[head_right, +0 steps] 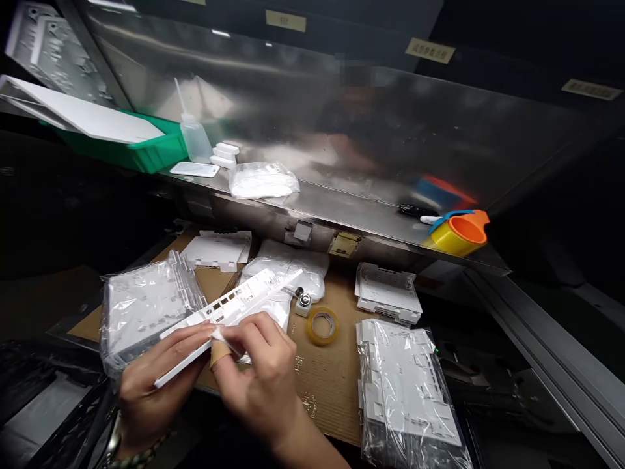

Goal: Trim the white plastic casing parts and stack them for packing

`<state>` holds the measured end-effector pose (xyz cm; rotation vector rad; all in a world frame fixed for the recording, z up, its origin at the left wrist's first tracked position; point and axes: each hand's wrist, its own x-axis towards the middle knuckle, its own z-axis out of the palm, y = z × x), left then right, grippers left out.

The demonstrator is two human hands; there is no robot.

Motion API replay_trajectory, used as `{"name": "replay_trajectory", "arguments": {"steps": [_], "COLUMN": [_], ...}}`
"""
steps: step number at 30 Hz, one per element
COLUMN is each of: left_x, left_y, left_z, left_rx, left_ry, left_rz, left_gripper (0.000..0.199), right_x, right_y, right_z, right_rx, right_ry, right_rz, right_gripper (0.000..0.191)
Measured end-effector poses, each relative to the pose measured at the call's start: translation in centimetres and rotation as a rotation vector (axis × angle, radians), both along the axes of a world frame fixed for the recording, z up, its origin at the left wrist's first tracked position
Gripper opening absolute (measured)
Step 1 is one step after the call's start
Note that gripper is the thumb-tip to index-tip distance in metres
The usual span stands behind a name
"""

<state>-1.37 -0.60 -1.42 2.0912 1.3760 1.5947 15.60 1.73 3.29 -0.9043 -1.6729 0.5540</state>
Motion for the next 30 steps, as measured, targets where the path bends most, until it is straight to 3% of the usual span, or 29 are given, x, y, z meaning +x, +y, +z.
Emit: {"name": "replay_trajectory", "arguments": {"steps": [4, 10, 15, 19, 21, 27, 30], "left_x": [0.4, 0.6, 0.7, 0.6, 0.3, -0.4, -0.5], "left_y": [0.2, 0.0, -0.1, 0.0, 0.0, -0.2, 0.1], "left_z": [-0.4, -0.4, -0.3, -0.3, -0.2, 0.1, -0.1], "left_rx": [0.014, 0.011, 0.031, 0.056, 0.096, 0.165, 0.159], "left_ry": [0.034, 0.006, 0.012, 0.026, 0.038, 0.098, 0.109], "left_rz": [-0.02, -0.054, -0.05, -0.057, -0.072, -0.108, -0.126], "left_gripper": [0.052, 0.057, 0.054, 0.051, 0.049, 0.045, 0.043], "right_x": [0.9, 1.9, 3.1, 2.3, 2.7, 6.1, 4.9], "right_y": [0.4, 0.4, 2.0, 1.2, 1.6, 4.9, 3.7], "right_z": [-0.6, -0.2, -0.6, -0.6, -0.7, -1.0, -1.0], "right_rx": [0.006, 0.003, 0.002, 0.04, 0.056, 0.046, 0.03], "right_ry": [-0.035, -0.019, -0.026, -0.023, -0.004, 0.069, 0.045], "right_rz": [-0.131, -0.032, -0.237, -0.095, -0.087, -0.344, -0.243], "right_gripper": [0.01, 0.011, 0.01, 0.011, 0.011, 0.011, 0.011]}}
